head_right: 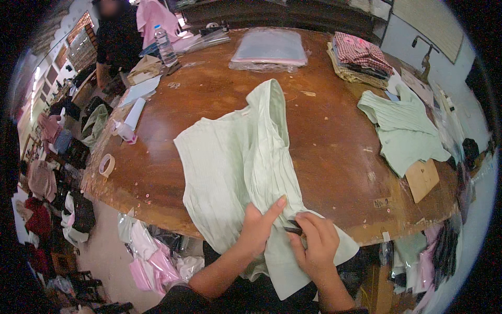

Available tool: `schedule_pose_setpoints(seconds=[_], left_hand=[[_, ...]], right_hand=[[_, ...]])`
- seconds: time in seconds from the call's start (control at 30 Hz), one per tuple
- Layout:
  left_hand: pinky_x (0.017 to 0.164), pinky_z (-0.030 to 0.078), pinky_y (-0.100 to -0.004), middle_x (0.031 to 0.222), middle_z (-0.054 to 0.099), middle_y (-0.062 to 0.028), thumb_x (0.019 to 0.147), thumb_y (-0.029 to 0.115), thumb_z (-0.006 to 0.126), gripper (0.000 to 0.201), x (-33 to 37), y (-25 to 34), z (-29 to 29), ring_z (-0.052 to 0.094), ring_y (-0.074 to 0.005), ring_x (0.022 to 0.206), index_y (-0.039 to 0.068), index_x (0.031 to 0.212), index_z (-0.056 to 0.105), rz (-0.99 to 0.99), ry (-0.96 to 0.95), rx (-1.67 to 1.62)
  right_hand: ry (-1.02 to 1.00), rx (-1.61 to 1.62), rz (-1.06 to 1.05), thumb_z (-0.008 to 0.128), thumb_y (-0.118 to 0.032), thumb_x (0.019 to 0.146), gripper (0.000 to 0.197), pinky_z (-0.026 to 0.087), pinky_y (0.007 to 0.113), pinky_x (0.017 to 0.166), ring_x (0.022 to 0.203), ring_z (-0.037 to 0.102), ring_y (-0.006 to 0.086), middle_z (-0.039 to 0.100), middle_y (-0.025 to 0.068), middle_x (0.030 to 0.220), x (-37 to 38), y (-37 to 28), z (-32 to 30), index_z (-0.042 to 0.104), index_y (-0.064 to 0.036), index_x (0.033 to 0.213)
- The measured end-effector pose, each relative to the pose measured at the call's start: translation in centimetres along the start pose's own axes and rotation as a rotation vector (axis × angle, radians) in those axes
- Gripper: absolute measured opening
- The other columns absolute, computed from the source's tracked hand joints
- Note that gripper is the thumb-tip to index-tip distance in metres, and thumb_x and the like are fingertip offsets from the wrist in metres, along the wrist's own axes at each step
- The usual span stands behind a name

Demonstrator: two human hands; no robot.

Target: The person uses small scissors to trim loose threads and excess fabric from the edges of a light green pleated garment on a wooden table. The garment is repeatedly repositioned and smoothed as trimming progresses.

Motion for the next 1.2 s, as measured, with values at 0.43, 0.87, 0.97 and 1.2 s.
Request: schedule_pose_setpoints(seconds=[0.43,0.87,0.97,1.2], left_hand=[[0.083,0.046,-0.0261,0.106,0.064,-0.0047,0.091,0.018,0.067,0.031,0.9,-2.6,0.5,0.057,-0.0105,0.094,-0.003,0.114,0.06,-0.028,-0.035,-0.017],[0.082,0.048,-0.0277,0.108,0.063,-0.0062,0.091,0.015,0.067,0.033,0.9,-3.9,3.2,0.059,-0.0123,0.095,-0.004,0.116,0.058,-0.179,0.014,0.093],[0.083,0.049,-0.0286,0.11,0.063,-0.0068,0.091,0.014,0.066,0.034,1.4,-5.3,4.1,0.06,-0.0137,0.096,-0.003,0.119,0.056,-0.142,-0.05,0.105],[0.089,0.047,-0.0305,0.119,0.059,-0.0084,0.092,0.011,0.065,0.041,1.1,-7.5,8.6,0.057,-0.0158,0.104,-0.003,0.127,0.05,-0.25,-0.11,0.182]], right_hand=[[-0.058,0.013,0.068,0.075,-0.01,0.072,0.035,0.048,0.039,0.074,0.086,0.06,0.0317,0.062,0.0151,0.106,-1.2,1.3,0.0,0.062,0.0003,0.103],[0.017,0.01,0.153,0.076,-0.011,0.072,0.034,0.049,0.037,0.072,0.084,0.061,0.0306,0.063,0.0146,0.104,-2.3,2.9,-2.3,0.063,0.0002,0.101],[0.084,0.007,0.185,0.077,-0.011,0.071,0.035,0.049,0.037,0.07,0.082,0.061,0.0302,0.064,0.0146,0.104,-3.2,3.9,-3.4,0.063,0.0001,0.102],[0.176,-0.064,0.182,0.078,-0.013,0.07,0.039,0.049,0.037,0.066,0.076,0.061,0.0293,0.065,0.0125,0.101,-5.9,5.3,-6.5,0.063,-0.0011,0.104]])
Point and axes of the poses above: each hand's wrist, its own x-axis towards the middle knuckle, its own z-axis out of the palm, y = z × x, the point moved 2 cm from there along x, towards the middle knuckle
